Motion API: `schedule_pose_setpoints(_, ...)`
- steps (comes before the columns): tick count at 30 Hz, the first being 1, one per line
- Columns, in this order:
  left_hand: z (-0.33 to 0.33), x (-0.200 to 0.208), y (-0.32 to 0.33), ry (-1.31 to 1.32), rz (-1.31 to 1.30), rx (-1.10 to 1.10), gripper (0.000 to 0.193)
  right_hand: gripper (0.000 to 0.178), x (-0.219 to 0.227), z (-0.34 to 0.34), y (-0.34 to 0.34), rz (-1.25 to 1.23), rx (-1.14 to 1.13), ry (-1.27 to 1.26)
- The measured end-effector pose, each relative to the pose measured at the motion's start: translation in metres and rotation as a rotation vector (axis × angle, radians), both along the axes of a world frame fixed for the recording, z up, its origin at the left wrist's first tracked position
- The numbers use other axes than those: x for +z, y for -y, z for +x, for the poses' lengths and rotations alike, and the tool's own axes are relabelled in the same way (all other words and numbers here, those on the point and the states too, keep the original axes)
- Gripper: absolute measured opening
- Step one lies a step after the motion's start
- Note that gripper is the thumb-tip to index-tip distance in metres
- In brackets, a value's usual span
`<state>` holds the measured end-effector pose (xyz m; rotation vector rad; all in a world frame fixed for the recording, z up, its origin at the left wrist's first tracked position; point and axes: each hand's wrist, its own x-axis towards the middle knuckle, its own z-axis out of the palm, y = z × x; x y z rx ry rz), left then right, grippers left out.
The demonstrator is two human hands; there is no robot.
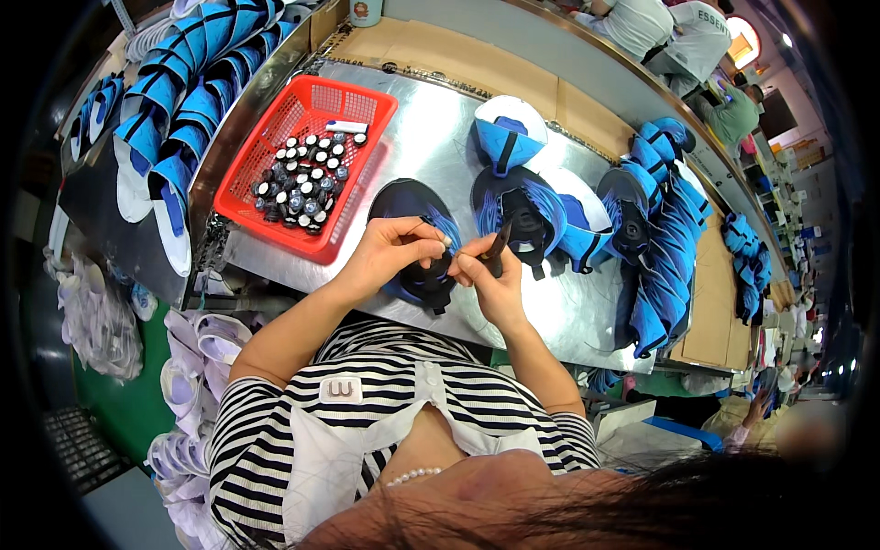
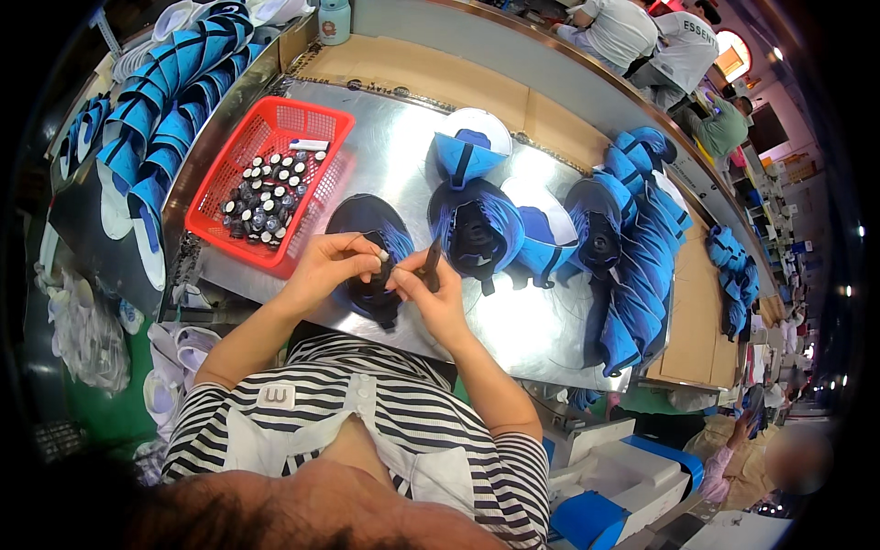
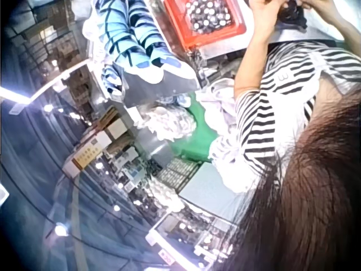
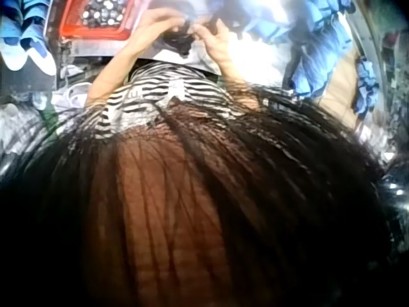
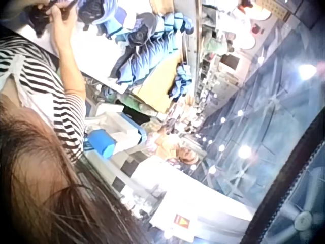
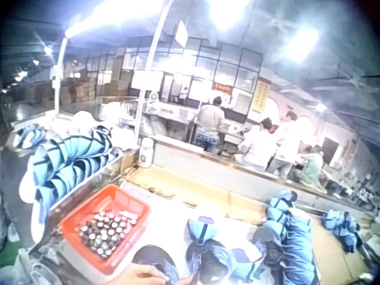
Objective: The person picks up components from a red basket and attaches them to blue and black shoe upper pieces using a handheld tool.
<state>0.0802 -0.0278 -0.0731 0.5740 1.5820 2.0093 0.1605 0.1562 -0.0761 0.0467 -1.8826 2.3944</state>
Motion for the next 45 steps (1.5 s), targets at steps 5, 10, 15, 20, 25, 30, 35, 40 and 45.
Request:
schedule_pose_setpoints(5,0.003,-0.005,-0.005,-0.095,-0.096,0.109,0.013,0.02,0.025,-0.003,-0.01,0.872,-0.104,-0.31)
schedule_pose_setpoints(10,-0.005,0.009,-0.003,-0.025,-0.166,-0.101,0.017,0.037,0.047,0.005,-0.025,1.369,0.036,-0.265)
schedule_pose_setpoints(15,0.003,-0.008,-0.011,-0.091,-0.137,-0.006,0.009,0.049,0.034,0.006,-0.027,0.912,0.087,-0.039)
schedule_pose_setpoints(20,0.014,0.006,-0.014,-0.553,-0.314,0.138,0.009,0.057,0.037,0.007,-0.026,1.052,0.101,0.007)
schedule_pose_setpoints(25,0.014,0.001,-0.015,-0.451,-0.268,0.16,0.011,0.059,0.046,0.008,-0.027,1.109,0.121,0.025)
schedule_pose_setpoints(30,0.014,0.004,-0.017,-0.506,-0.318,0.108,0.011,0.048,0.037,0.007,-0.029,1.162,0.088,-0.042)
schedule_pose_setpoints(35,-0.012,0.013,0.006,0.377,0.018,-0.318,0.021,0.021,0.012,-0.004,-0.045,1.395,-0.113,-0.35)
schedule_pose_setpoints(40,0.005,0.005,0.028,0.465,0.132,-0.354,0.019,0.016,0.005,-0.005,-0.058,1.513,-0.181,-0.546)
schedule_pose_setpoints(45,0.003,0.024,0.009,0.573,0.24,-0.056,0.015,0.02,0.013,-0.003,-0.014,0.888,-0.288,-0.378)
